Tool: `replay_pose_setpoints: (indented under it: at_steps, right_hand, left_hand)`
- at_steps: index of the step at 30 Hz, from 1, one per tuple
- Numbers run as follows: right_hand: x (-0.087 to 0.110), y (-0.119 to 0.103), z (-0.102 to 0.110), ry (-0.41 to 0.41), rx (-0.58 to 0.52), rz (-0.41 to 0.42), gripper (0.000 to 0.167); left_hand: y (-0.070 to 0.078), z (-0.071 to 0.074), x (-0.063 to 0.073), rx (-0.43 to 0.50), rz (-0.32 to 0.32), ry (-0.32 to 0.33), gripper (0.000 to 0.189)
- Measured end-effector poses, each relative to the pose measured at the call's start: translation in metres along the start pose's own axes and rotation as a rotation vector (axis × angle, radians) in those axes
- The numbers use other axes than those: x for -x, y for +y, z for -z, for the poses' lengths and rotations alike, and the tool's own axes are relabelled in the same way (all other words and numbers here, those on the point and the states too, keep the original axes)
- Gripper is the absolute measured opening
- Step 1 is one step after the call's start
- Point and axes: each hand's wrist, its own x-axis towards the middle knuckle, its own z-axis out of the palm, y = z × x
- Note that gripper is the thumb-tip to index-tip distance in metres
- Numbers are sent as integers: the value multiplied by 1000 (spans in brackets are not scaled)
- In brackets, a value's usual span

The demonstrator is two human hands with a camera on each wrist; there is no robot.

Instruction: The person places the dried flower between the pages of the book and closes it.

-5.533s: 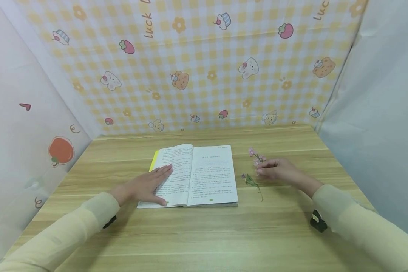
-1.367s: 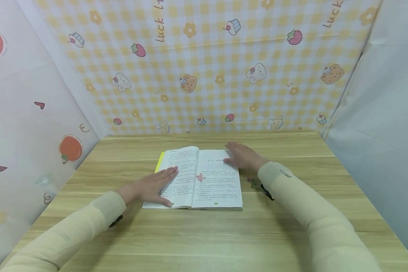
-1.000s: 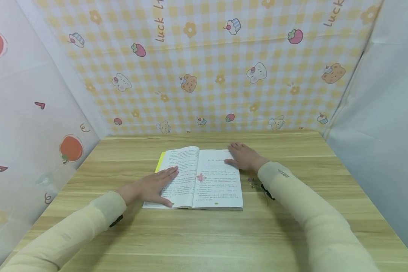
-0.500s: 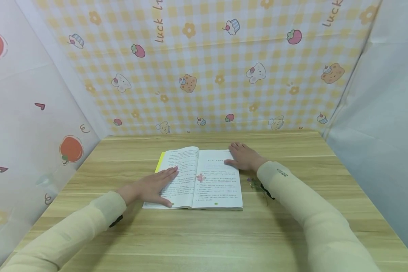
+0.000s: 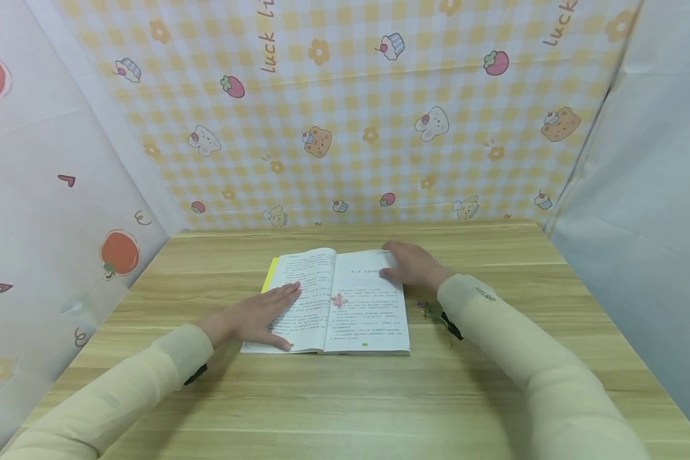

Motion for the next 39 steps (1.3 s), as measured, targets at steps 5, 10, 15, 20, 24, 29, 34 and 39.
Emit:
replay_pose_setpoints:
  at_steps: [5, 10, 15, 20, 24, 29, 34, 39]
  right_hand:
    - [5, -5, 4, 10, -130, -59, 63]
    - [9, -11, 10, 34, -293, -63, 63]
    - [15, -21, 20, 43, -432, -68, 64]
    - [22, -28, 25, 51, -523, -96, 66]
    - [28, -31, 29, 58, -615, -109, 67]
    - [34, -39, 34, 84, -745, -102, 64]
    - [38, -53, 36, 115, -951, -128, 65]
    - [38, -65, 25, 117, -1136, -228, 59]
  left_hand:
    - [0, 0, 0, 5, 0, 1, 120]
    - [0, 0, 0, 0, -3, 6, 120]
    - [0, 1, 1, 4, -9, 15, 119]
    - [0, 0, 1, 10, -11, 18, 119]
    - [0, 0, 1, -1, -13, 20, 119]
    - [0, 0, 1, -5, -7, 13, 119]
    - [1, 1, 1, -1, -1, 6, 119]
    - [1, 1, 1, 2, -2, 5, 119]
